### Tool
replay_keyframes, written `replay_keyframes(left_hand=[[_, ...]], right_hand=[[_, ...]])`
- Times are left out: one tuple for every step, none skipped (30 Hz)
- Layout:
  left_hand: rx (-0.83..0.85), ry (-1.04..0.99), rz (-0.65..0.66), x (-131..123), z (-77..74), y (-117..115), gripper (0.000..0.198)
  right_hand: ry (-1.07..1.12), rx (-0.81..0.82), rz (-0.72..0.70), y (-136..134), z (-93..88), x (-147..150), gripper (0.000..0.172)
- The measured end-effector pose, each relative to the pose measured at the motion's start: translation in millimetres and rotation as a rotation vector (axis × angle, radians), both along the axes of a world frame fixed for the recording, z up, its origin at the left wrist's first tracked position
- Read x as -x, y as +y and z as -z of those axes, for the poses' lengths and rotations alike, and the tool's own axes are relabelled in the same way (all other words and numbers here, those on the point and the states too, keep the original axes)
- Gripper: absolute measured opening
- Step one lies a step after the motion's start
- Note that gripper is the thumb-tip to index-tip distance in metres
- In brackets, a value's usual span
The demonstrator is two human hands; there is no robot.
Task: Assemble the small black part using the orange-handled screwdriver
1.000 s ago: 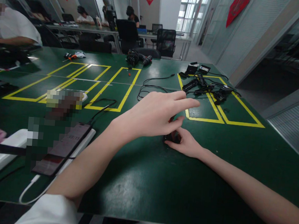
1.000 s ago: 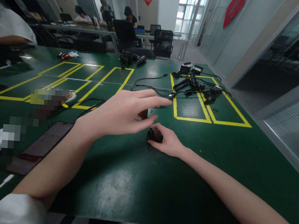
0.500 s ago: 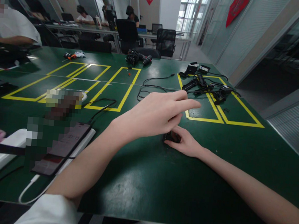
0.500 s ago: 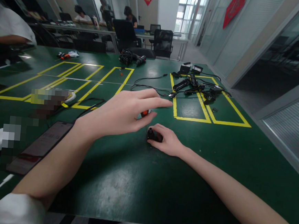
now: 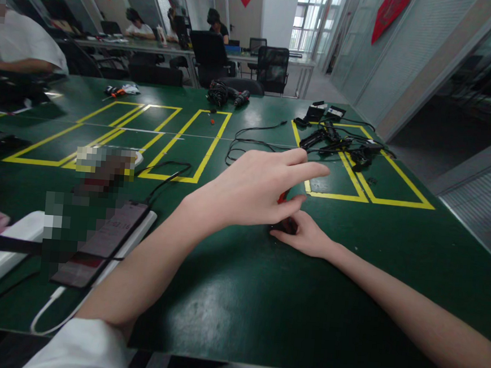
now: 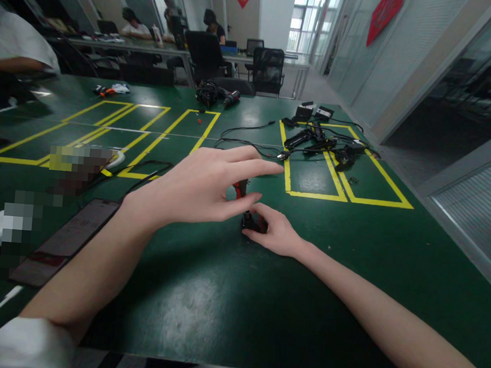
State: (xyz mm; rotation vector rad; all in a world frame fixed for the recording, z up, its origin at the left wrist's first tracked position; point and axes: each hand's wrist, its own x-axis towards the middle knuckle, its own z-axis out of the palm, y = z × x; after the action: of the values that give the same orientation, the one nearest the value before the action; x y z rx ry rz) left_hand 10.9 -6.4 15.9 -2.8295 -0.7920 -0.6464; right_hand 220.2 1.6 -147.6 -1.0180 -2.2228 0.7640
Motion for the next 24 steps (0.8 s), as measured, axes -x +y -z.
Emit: replay_keyframes(left_hand=[[0.001,-0.002,0.002,0.0,0.0,0.0,0.041],[0.002,-0.003,0.004,0.0,-0.1,0.0,0.041],[0.004,-0.002,0.007,-0.1,-0.2,-0.1,0.041],[0.006,0.001,0.009,-0.2,-0.4,-0.1,0.042],[0.006,0.004,0.013,-0.3,-0.5,-0.2,0.043],[0.004,0.006,0.018,-0.4,-0.6,-0.2,0.044],[0.0,0.006,0.023,-0.6,-0.6,-0.1,0.045],[-0.005,0.005,0.026,-0.7,-0.6,-0.1,0.046],[-0.011,0.003,0.026,-0.8,-0.6,-0.1,0.047],[-0.015,0.0,0.022,-0.9,-0.5,-0.1,0.048],[-0.016,-0.002,0.015,-1.0,-0.6,-0.1,0.048],[-0.016,-0.002,0.007,-1.0,-0.6,-0.3,0.047],[-0.014,-0.002,0.0,-1.0,-0.8,-0.5,0.047],[-0.011,0.001,-0.002,-1.0,-1.0,-0.8,0.046],[-0.009,0.005,0.001,-1.0,-1.2,-1.1,0.047],[-0.008,0.009,0.006,-1.0,-1.4,-1.3,0.047],[-0.008,0.013,0.011,-1.0,-1.5,-1.4,0.048],[-0.01,0.015,0.014,-1.0,-1.5,-1.3,0.049],[-0.012,0.014,0.013,-1.0,-1.4,-1.1,0.049],[-0.013,0.012,0.008,-1.0,-1.2,-0.7,0.049],[-0.015,0.007,0.002,-1.0,-0.9,-0.3,0.048],[-0.016,0.004,0.0,-0.9,-0.6,0.1,0.047],[-0.017,0.003,0.002,-1.0,-0.3,0.5,0.046],[-0.019,0.003,0.01,-1.0,0.0,0.9,0.046]], right_hand=[[0.003,-0.003,-0.009,0.2,0.6,0.0,0.027],[0.005,-0.006,-0.018,0.3,1.1,0.0,0.026],[0.007,-0.008,-0.025,0.4,1.4,0.2,0.026],[0.013,-0.009,-0.029,0.4,1.5,0.3,0.026],[0.02,-0.007,-0.032,0.4,1.3,0.5,0.027],[0.03,-0.006,-0.033,0.4,0.8,0.7,0.027],[0.036,-0.007,-0.037,0.4,0.1,0.9,0.027],[0.034,-0.012,-0.041,0.3,-0.6,1.1,0.025],[0.023,-0.02,-0.046,0.3,-1.3,1.1,0.023],[0.007,-0.028,-0.049,0.2,-1.8,1.1,0.022],[-0.008,-0.034,-0.045,0.2,-1.9,1.0,0.021],[-0.019,-0.033,-0.033,0.1,-1.7,0.8,0.022],[-0.023,-0.022,-0.016,0.0,-1.1,0.6,0.024],[-0.021,-0.006,0.002,0.0,-0.3,0.4,0.028],[-0.017,0.012,0.016,-0.1,0.5,0.2,0.03],[-0.013,0.024,0.025,-0.2,1.2,0.0,0.032],[-0.012,0.028,0.028,-0.2,1.5,-0.1,0.032],[-0.013,0.025,0.024,-0.2,1.5,-0.2,0.031],[-0.011,0.018,0.017,-0.1,1.3,-0.3,0.03],[-0.009,0.01,0.009,0.0,0.9,-0.3,0.029],[-0.003,0.004,-0.001,0.2,0.5,-0.3,0.028],[0.004,-0.002,-0.011,0.5,0.2,-0.2,0.027],[0.013,-0.007,-0.021,0.8,0.2,-0.1,0.027],[0.022,-0.013,-0.027,1.1,0.4,0.0,0.027]])
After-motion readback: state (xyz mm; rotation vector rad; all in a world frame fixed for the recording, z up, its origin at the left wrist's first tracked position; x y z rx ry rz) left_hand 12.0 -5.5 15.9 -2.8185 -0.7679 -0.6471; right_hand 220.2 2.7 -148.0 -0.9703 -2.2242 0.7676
